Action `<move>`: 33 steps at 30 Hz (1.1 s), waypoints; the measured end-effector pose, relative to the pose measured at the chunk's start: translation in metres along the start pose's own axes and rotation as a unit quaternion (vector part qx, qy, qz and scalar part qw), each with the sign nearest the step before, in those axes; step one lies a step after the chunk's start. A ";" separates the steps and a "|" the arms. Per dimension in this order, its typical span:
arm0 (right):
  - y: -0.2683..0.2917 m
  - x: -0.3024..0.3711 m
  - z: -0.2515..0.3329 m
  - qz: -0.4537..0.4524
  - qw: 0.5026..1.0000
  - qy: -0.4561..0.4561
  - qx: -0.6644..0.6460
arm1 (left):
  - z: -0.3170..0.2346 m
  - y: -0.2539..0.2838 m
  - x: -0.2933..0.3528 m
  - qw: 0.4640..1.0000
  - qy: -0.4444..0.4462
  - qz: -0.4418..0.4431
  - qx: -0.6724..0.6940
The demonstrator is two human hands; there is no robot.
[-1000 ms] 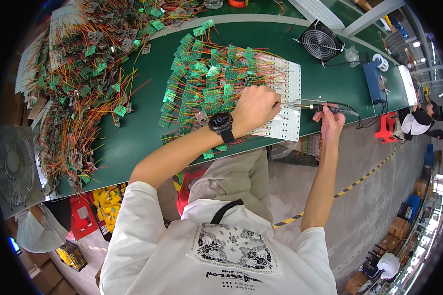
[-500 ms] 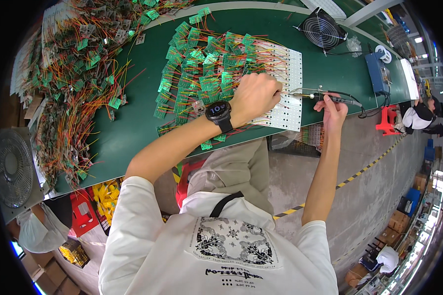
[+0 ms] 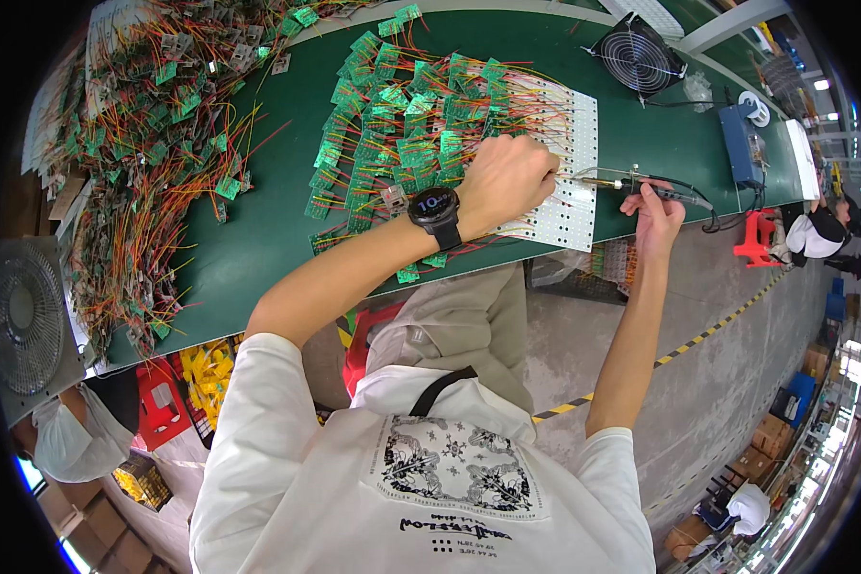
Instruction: The person picks up small circuit boards with attached wires by hand, aligns the wire ends onto a large LED panel board, and solders them using a soldering iron.
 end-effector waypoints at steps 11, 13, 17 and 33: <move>0.001 0.000 0.002 -0.014 1.000 0.000 -0.009 | -0.005 0.003 -0.001 1.000 0.000 0.005 -0.002; 0.002 0.000 0.002 -0.020 1.000 0.001 -0.016 | -0.010 0.008 -0.001 1.000 -0.008 -0.010 0.006; 0.000 -0.001 0.003 -0.021 0.999 0.007 -0.042 | -0.021 0.007 0.001 0.988 -0.140 0.051 0.044; 0.001 -0.003 0.004 -0.054 0.997 -0.028 -0.057 | -0.026 0.004 -0.004 0.983 -0.136 0.111 0.055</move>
Point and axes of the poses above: each hand's wrist, its own x-axis away from the middle knuckle, its own y-axis out of the back of the hand, z = x × y, the point moved 5 cm from there along -x, towards the middle knuckle, and after that the axes turned 11 degrees about z, right-handed, at the moved point
